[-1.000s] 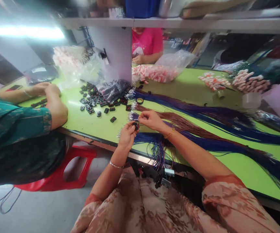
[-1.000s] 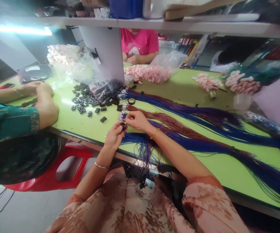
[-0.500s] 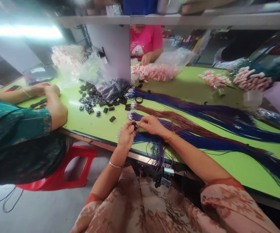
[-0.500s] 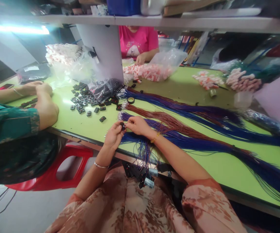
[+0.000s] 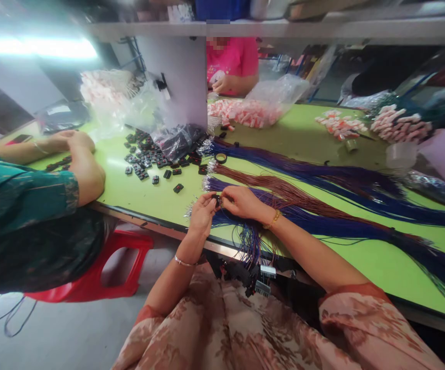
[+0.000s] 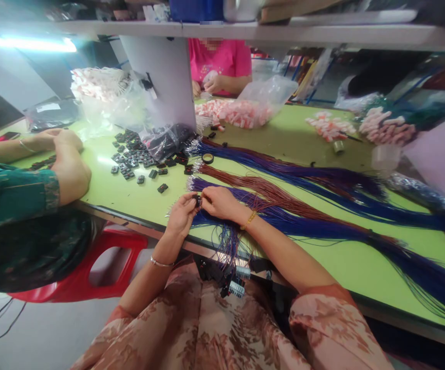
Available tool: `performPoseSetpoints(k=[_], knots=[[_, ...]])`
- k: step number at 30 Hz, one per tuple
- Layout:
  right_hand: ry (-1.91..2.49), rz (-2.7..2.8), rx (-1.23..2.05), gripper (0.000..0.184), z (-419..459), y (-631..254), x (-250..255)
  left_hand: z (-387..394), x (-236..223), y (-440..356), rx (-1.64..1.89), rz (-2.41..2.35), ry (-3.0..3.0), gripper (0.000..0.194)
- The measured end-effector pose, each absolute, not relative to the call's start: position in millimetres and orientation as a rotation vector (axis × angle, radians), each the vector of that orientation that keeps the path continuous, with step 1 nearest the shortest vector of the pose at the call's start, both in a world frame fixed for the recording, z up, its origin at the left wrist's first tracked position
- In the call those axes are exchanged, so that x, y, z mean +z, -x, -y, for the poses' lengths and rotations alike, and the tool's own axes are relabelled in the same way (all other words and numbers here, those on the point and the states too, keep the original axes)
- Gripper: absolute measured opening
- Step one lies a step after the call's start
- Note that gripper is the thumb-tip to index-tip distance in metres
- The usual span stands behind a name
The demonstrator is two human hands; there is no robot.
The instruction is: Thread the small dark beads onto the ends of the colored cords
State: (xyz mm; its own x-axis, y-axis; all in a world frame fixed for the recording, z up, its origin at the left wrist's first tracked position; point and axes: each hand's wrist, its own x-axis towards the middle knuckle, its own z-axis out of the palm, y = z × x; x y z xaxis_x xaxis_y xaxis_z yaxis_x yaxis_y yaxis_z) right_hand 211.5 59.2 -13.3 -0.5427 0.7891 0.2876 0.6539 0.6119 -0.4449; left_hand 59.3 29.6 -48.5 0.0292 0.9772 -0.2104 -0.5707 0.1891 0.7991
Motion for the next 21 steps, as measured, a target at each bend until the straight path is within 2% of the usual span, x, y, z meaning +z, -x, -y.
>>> performPoseSetpoints(k=[8, 13, 18, 21], knots=[[1.247, 2.355, 0.372, 0.014, -54.3, -209.5, -15.3, -28.3, -48.7, -62.1, 1.308, -0.920, -0.667, 0.030], [1.109, 2.161, 0.811, 0.023, -66.8, -227.4, 12.4, 14.4, -29.1, -77.4, 1.502, -0.989, -1.158, 0.025], [1.118, 2.381, 0.800, 0.012, -60.3, -212.5, 9.9, 66.0, -24.1, -106.3, 0.804, -0.409, -2.167, 0.035], [1.244, 2.482, 0.601, 0.009, -50.0, -197.7, -11.0, 70.3, -27.6, -111.9, 0.763, -0.210, -2.457, 0.031]])
